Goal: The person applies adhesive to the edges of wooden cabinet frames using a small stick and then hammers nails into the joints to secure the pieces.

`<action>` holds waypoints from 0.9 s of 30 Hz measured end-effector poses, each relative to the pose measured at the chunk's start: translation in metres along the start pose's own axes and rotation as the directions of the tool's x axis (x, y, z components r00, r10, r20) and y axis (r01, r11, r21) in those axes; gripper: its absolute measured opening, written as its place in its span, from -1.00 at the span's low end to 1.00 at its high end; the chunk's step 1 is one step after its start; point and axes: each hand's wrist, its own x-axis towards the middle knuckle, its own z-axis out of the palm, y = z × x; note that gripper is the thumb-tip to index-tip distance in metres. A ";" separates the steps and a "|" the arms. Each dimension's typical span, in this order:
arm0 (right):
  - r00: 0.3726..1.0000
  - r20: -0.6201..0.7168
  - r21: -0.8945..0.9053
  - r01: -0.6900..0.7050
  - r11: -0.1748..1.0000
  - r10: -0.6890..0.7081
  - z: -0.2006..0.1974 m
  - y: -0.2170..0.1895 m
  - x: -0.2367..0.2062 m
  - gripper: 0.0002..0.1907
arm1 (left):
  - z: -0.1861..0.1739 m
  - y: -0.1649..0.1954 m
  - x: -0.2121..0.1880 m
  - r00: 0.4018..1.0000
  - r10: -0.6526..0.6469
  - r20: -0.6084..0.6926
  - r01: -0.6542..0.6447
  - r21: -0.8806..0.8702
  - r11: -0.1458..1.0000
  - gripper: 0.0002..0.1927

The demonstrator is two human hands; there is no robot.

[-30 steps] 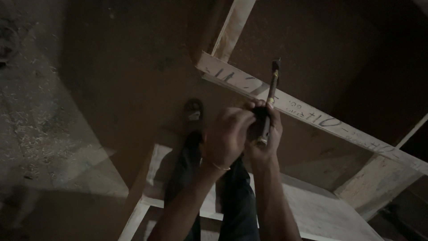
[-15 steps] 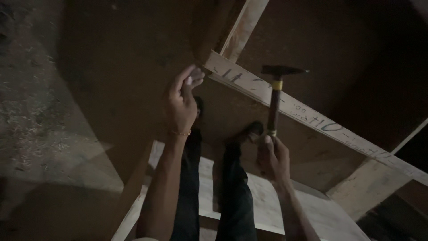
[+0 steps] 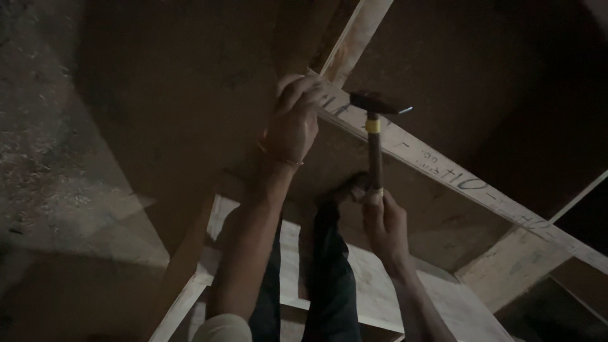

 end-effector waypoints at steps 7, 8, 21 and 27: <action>0.973 -0.054 -0.319 0.195 0.928 -0.223 0.014 -0.004 0.008 -0.63 | 0.015 -0.003 -0.001 0.997 -0.046 -0.062 0.046 -0.005 0.999 -0.77; 0.969 -0.064 -0.341 0.203 0.918 -0.238 0.015 -0.002 0.010 -0.66 | 0.014 -0.004 0.000 0.998 -0.046 -0.040 0.046 -0.021 0.999 -0.79; 0.993 -0.063 -0.513 0.050 0.857 -0.096 0.021 0.014 0.038 -0.74 | -0.004 -0.004 0.008 1.000 -0.025 -0.017 0.024 -0.053 0.998 -0.80; 0.990 -0.140 -0.112 -0.004 0.994 -0.012 -0.002 0.045 0.005 -0.60 | -0.002 -0.013 0.013 1.000 0.009 -0.003 -0.009 -0.141 0.990 -0.80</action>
